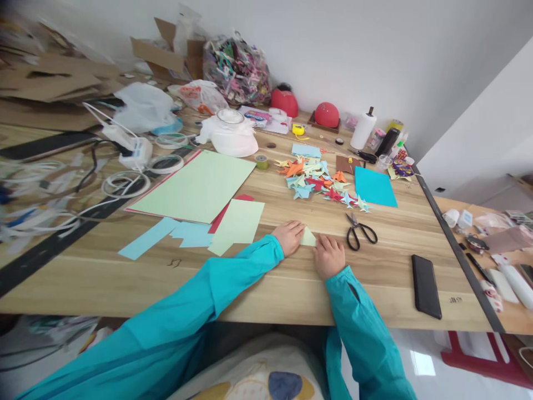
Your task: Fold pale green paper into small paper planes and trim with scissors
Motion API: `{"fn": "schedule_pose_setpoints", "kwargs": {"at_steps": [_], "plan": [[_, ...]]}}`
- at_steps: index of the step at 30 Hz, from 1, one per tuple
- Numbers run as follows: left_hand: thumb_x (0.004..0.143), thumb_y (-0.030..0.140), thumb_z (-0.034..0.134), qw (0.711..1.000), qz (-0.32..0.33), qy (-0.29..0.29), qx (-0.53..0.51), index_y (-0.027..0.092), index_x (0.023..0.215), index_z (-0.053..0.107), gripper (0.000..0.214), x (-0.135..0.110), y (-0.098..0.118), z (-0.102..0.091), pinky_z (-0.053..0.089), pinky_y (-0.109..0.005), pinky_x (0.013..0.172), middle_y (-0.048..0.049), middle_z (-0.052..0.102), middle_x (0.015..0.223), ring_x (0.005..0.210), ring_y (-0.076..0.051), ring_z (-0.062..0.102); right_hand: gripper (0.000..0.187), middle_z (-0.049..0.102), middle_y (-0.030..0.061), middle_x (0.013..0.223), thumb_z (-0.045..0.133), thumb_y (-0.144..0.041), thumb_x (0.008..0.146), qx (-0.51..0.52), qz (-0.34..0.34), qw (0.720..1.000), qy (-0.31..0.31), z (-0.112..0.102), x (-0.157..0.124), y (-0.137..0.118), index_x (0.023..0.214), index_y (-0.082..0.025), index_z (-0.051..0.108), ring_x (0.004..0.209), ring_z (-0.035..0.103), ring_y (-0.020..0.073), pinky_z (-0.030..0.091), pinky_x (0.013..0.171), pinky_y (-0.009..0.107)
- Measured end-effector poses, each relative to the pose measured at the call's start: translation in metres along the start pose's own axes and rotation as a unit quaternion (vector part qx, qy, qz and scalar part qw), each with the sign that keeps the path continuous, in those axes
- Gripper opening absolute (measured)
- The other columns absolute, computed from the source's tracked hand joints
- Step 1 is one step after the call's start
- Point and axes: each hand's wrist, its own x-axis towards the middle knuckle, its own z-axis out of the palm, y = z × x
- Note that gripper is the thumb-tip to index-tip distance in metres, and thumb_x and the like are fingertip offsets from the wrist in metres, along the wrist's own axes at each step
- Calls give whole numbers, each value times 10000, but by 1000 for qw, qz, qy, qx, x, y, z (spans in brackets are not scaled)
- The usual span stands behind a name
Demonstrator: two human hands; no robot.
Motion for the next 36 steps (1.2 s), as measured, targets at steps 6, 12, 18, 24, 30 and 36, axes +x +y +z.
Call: {"fn": "schedule_pose_setpoints", "kwargs": {"at_steps": [6, 12, 18, 24, 30, 36], "plan": [[781, 158, 438, 1000, 3, 1, -1, 59, 1018, 609, 309, -5, -4, 1, 396, -415, 939, -168, 586, 1125, 1069, -245, 501, 234, 622, 69, 1118, 460, -288, 865, 42, 14, 999, 6, -7, 2, 8, 924, -214, 674, 993, 513, 205, 394, 800, 334], [761, 196, 483, 1000, -11, -20, -21, 79, 1073, 585, 348, -7, -4, -5, 396, -415, 936, -152, 572, 1169, 1103, -251, 485, 262, 640, 68, 1046, 458, -274, 862, 74, 14, 997, -2, -6, 27, 7, 1046, -209, 633, 937, 529, 194, 396, 809, 323], [806, 256, 444, 999, -18, -5, -26, 128, 1098, 596, 353, -8, -3, -7, 405, -426, 905, -122, 583, 1161, 1106, -260, 473, 301, 548, 92, 1190, 483, -338, 846, 24, 21, 999, -12, 7, 32, -11, 1108, -250, 602, 1063, 462, 252, 377, 827, 389], [808, 269, 440, 999, -25, 2, -30, 142, 1051, 627, 332, -8, -3, -4, 400, -407, 900, -73, 589, 1167, 1091, -269, 467, 270, 542, 60, 1238, 449, -292, 865, 33, 11, 999, -7, 6, 15, -3, 1067, -233, 618, 1122, 451, 210, 344, 888, 356], [804, 255, 438, 999, -22, -9, -25, 135, 1082, 607, 347, -6, -2, -3, 385, -406, 890, -75, 578, 1185, 1077, -266, 461, 263, 564, 73, 1214, 442, -276, 869, 20, 3, 1000, 2, -2, 0, 1, 1044, -210, 627, 1110, 462, 215, 338, 873, 345], [815, 223, 424, 999, -12, -11, -43, 140, 1045, 619, 313, -3, -4, -4, 387, -396, 890, -65, 624, 1090, 1042, -244, 468, 301, 574, 80, 1147, 442, -320, 867, 15, 16, 1000, -22, -1, 22, -3, 1114, -225, 585, 1032, 476, 217, 353, 823, 341]]}}
